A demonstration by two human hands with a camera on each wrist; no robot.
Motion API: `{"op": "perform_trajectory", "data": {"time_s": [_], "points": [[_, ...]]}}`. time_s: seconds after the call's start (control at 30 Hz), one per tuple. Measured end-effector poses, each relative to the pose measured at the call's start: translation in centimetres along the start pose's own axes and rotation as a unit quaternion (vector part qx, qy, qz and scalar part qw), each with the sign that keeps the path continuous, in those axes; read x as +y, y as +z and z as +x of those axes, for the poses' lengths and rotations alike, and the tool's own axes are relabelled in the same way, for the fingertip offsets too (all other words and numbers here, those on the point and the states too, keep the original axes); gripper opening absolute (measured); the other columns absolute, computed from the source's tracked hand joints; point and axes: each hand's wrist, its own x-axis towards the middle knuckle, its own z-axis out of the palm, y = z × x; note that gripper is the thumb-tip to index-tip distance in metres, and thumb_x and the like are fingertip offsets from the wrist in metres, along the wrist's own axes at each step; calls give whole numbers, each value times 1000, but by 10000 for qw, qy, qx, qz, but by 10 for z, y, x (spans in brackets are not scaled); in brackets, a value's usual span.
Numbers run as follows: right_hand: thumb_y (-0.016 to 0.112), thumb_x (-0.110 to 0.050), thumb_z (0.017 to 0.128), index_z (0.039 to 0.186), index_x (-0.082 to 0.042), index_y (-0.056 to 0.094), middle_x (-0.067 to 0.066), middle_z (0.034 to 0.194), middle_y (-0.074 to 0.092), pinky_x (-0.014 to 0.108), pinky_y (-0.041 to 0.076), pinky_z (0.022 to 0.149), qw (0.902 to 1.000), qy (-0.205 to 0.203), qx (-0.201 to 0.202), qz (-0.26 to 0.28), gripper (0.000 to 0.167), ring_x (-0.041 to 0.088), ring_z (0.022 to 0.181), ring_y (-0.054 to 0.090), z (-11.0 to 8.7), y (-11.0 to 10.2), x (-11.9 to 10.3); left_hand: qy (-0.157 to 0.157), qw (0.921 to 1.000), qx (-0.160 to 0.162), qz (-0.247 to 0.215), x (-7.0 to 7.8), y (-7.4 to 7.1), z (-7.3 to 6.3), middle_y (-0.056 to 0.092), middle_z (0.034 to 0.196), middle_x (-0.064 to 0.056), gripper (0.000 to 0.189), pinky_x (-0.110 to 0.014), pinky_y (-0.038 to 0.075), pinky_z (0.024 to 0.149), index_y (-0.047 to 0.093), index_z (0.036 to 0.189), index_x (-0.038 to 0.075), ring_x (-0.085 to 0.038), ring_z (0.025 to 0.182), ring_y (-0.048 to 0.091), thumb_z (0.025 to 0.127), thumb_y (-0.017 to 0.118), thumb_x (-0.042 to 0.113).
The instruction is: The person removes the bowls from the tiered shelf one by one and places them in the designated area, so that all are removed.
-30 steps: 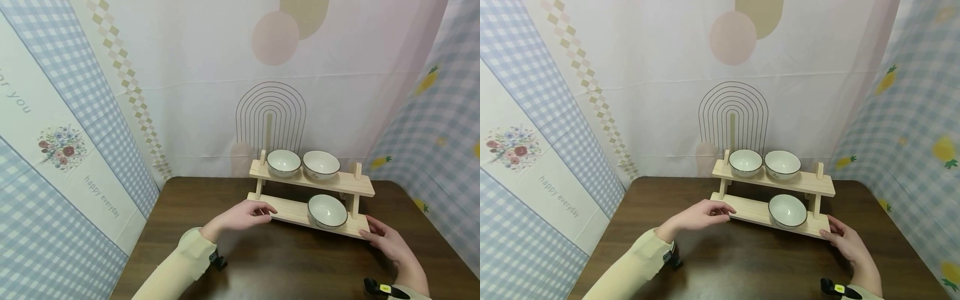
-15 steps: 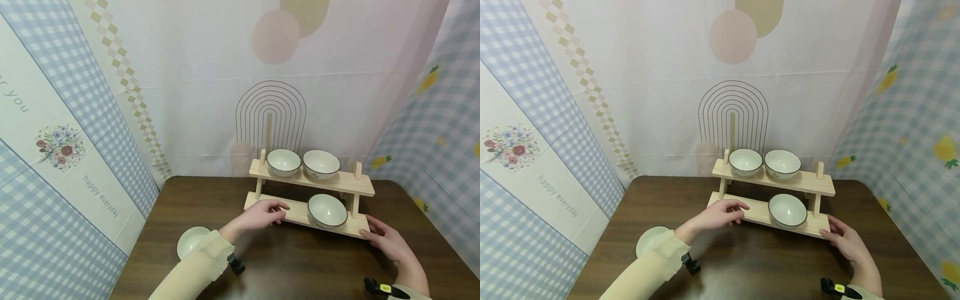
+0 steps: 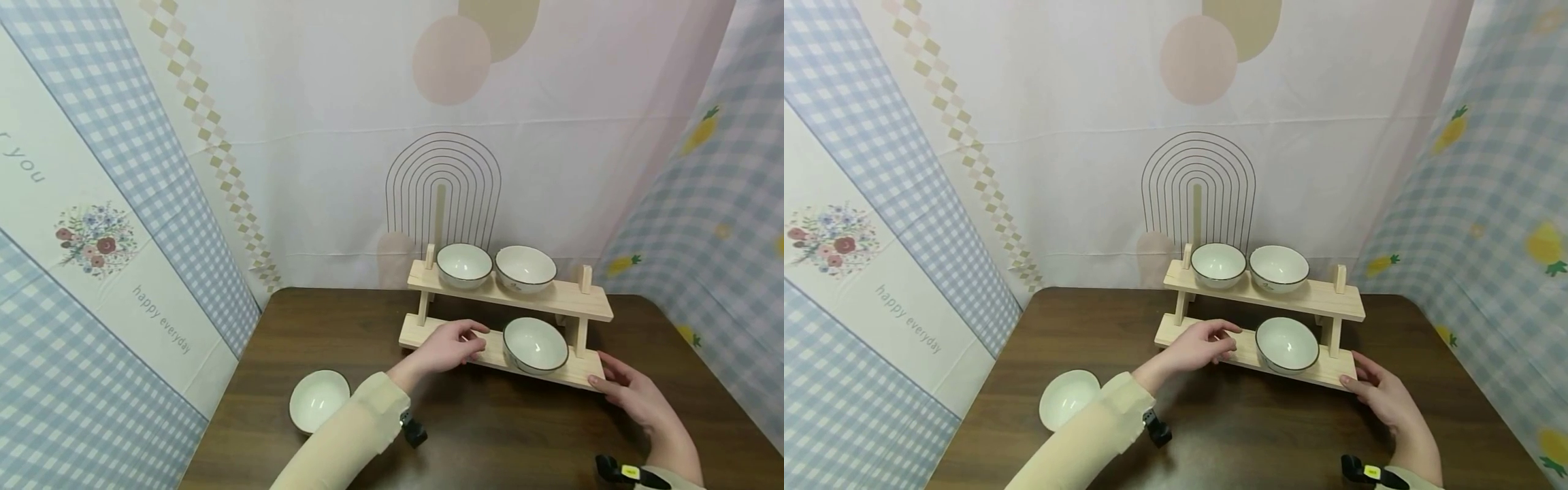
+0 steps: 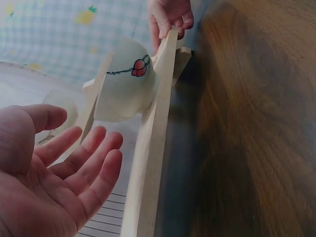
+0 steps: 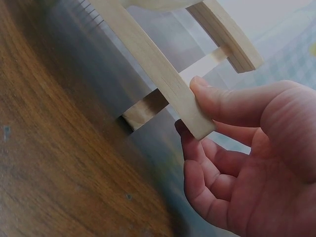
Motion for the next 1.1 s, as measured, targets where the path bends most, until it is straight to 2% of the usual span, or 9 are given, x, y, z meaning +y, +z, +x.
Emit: {"op": "perform_trajectory", "data": {"time_s": [0.2,0.27,0.4,0.57,0.93,1.1], "points": [[64,-44,107,166,9,14,46,160,28,28,58,82,10000,10,-19,4,93,49,137,48,1,0,0,-107,9994,288,-161,0,11,13,71,93,-3,34,-21,52,61,70,136,6,-26,83,76,104,66,15],[64,-44,107,166,9,14,46,160,27,29,58,83,10000,8,-28,6,93,50,138,47,1,0,-1,-124,9993,318,-178,0,14,16,70,92,-1,35,-22,52,60,69,137,6,-25,83,76,104,66,15],[64,-43,108,166,9,14,47,159,27,29,58,83,10000,-21,-25,4,93,52,140,44,1,0,-1,-172,9990,375,-194,-1,19,20,72,95,-4,36,-22,51,60,68,138,6,-27,85,76,104,66,17],[64,-42,108,166,9,14,47,159,27,28,58,82,10000,-73,-10,-37,92,51,137,47,1,0,0,-279,9982,459,-257,-1,23,24,73,97,-4,37,-23,51,61,67,139,7,-29,87,76,104,66,20],[64,-41,108,166,10,15,47,159,27,27,58,82,10000,-77,-17,-3,91,50,136,49,1,1,3,-297,9981,539,4,-4,34,32,70,92,2,41,-24,51,64,65,142,6,-16,77,72,106,67,26],[64,-43,108,166,9,14,46,159,28,27,58,82,10000,-33,-25,-15,93,47,135,50,1,0,3,-370,9977,537,-171,-1,38,35,72,94,2,45,-22,52,63,63,144,4,-21,80,75,105,69,26]]}}
